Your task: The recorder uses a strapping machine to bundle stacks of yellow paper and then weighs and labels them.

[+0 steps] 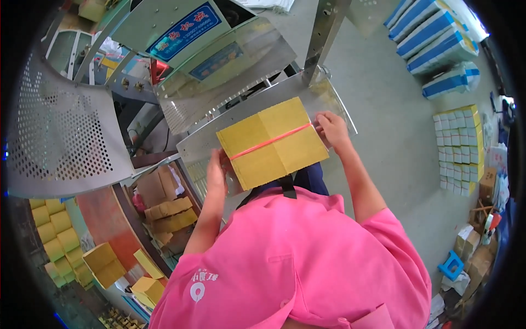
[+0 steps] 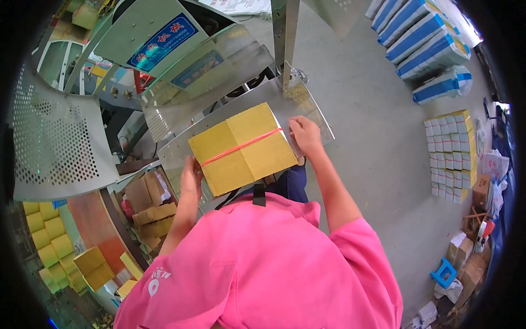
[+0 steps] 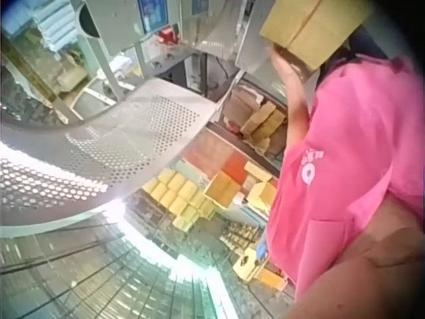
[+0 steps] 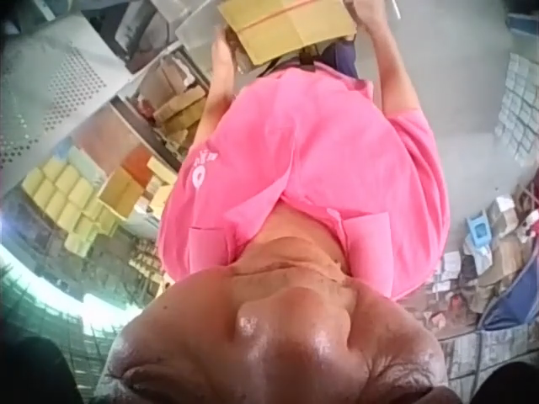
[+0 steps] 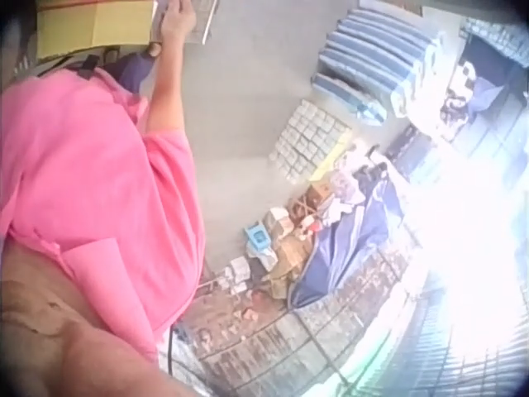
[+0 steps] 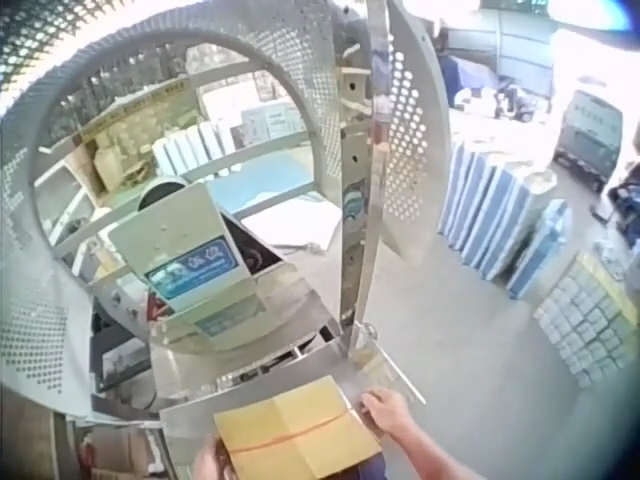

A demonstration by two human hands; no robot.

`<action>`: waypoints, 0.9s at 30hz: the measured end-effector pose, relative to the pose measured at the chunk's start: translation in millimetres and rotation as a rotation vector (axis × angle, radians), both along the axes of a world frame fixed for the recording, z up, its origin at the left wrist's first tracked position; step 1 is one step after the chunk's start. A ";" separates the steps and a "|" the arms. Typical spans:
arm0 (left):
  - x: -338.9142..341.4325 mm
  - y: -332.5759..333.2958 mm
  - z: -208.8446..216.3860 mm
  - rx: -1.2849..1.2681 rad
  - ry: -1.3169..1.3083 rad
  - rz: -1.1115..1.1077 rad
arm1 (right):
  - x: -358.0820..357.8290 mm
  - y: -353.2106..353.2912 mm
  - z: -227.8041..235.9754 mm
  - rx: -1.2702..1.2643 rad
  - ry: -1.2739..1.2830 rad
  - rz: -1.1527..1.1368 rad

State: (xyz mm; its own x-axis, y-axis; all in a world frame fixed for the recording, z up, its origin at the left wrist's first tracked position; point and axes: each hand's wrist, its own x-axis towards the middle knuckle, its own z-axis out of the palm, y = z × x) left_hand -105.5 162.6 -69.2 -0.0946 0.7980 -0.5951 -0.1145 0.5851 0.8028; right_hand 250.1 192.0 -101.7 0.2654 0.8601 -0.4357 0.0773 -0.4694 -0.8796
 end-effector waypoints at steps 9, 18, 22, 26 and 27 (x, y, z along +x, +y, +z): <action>-18.8 0.6 -45.5 0.034 -0.256 -0.080 | -64.6 -5.2 -43.0 0.140 -0.404 0.117; 124.8 -34.3 58.2 -0.105 -0.159 -0.173 | 0.9 -151.5 15.2 0.077 -0.050 -0.368; 189.2 -63.5 42.0 -0.050 -0.306 -0.324 | 62.8 -234.1 14.0 0.065 0.109 -0.494; 300.5 -108.5 37.3 -0.092 -0.321 -0.582 | 132.9 -335.0 6.6 0.096 0.218 -0.718; 340.5 -121.5 38.2 -0.190 -0.368 -0.639 | 154.0 -363.2 -8.3 0.115 0.226 -0.808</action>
State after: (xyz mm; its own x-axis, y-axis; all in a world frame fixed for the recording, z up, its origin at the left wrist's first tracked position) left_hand 235.0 41.1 -31.1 0.5830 0.5116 -0.6312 0.0519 0.7518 0.6573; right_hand 404.1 -171.2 -109.9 0.7345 0.4857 -0.4739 -0.4274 -0.2114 -0.8790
